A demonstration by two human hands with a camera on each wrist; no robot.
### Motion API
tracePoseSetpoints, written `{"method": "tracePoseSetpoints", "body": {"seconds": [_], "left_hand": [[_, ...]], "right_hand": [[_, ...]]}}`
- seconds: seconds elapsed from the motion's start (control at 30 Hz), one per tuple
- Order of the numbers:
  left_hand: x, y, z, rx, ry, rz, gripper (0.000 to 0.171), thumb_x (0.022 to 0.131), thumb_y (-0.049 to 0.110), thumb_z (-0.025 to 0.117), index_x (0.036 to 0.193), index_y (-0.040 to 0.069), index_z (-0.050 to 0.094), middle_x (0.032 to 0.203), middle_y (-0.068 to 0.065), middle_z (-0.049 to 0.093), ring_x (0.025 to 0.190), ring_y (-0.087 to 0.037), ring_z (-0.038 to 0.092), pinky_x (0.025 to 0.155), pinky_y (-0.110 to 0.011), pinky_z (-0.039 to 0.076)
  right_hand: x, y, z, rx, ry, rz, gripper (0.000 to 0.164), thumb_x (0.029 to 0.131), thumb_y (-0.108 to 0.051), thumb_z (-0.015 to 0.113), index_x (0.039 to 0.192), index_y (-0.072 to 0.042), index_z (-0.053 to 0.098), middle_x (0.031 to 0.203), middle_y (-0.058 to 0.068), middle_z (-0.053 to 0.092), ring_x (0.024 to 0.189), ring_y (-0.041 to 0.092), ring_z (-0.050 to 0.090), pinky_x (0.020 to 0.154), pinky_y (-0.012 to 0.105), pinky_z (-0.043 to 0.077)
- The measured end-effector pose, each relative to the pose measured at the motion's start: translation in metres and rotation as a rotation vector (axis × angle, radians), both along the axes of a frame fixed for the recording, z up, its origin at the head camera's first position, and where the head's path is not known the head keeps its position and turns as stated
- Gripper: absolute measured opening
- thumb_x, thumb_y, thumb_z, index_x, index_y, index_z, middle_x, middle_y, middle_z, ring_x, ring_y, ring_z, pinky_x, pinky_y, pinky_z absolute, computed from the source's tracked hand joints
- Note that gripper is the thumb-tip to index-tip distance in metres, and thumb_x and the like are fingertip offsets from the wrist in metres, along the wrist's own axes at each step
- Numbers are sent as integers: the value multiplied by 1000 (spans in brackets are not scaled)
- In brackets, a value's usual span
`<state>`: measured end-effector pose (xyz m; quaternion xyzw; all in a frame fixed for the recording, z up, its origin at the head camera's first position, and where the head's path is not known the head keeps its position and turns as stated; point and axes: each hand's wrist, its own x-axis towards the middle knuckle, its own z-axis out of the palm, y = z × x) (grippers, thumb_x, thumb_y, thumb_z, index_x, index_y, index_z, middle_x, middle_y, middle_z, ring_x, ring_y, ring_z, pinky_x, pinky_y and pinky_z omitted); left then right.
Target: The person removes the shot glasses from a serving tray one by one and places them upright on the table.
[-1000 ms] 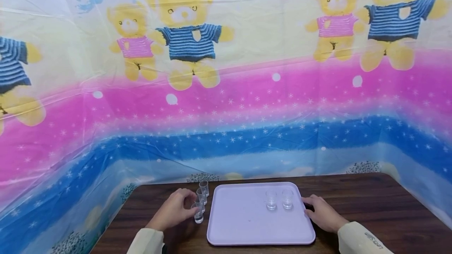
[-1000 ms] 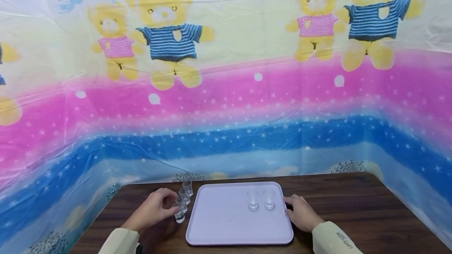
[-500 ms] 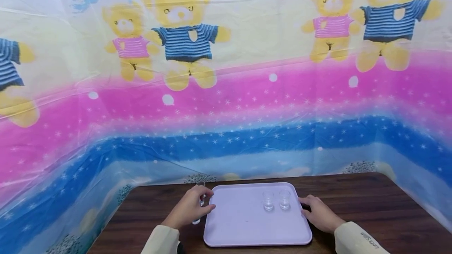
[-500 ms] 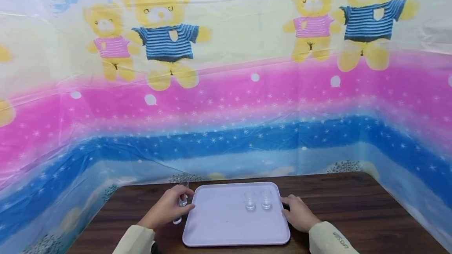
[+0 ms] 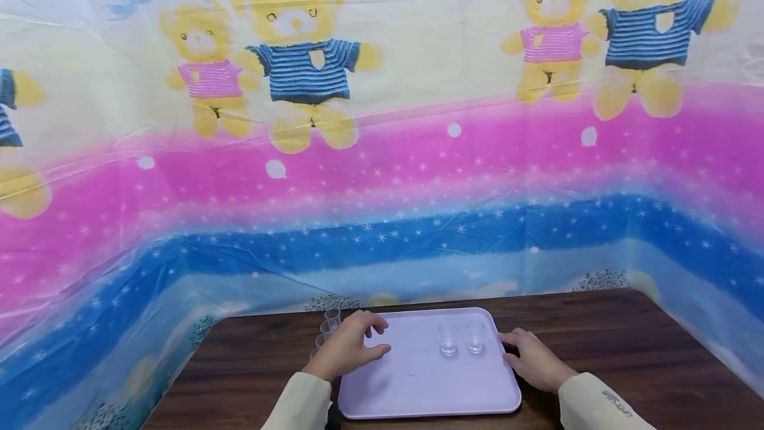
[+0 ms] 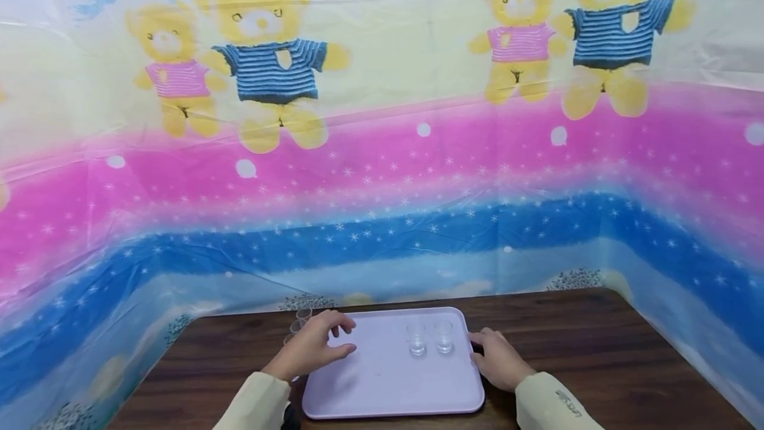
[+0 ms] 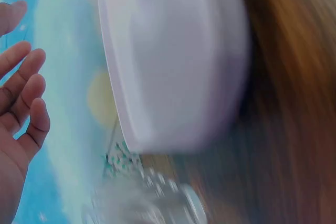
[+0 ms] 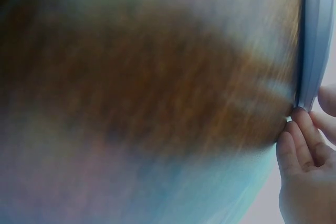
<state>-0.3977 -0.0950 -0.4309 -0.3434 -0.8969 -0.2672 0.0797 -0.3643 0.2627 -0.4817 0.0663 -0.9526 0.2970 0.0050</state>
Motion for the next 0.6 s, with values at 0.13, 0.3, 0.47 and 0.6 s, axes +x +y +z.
{"method": "tracePoseSetpoints", "body": {"seconds": [0.13, 0.3, 0.47, 0.6], "left_hand": [[0, 20, 2, -18, -10, -16, 26, 81, 25, 76, 102, 15, 65, 93, 2, 60, 80, -10, 53, 68, -25, 46], [0, 42, 5, -39, -44, -2, 26, 81, 26, 76, 103, 13, 66, 93, 2, 60, 80, -9, 52, 68, -26, 46], [-3, 58, 3, -50, -81, 13, 29, 83, 25, 74, 106, 9, 66, 93, 0, 61, 84, -18, 56, 69, -28, 46], [-7, 70, 1, -58, -84, -5, 32, 82, 24, 75, 108, 9, 66, 94, 1, 62, 87, -17, 57, 71, -28, 47]], "right_hand": [[1, 1, 0, -5, 13, 3, 40, 88, -5, 64, 126, 4, 57, 102, 6, 55, 102, 28, 53, 85, 48, 44], [1, 2, -1, -2, 10, 3, 40, 88, -4, 64, 126, 3, 57, 102, 6, 56, 103, 28, 53, 85, 48, 44], [0, 3, -2, 0, -2, 1, 40, 88, -3, 64, 127, 3, 57, 102, 6, 55, 102, 27, 53, 84, 47, 44], [0, 4, -1, 0, -7, 12, 41, 89, -3, 63, 128, 3, 56, 103, 6, 55, 103, 27, 52, 84, 47, 44]]}}
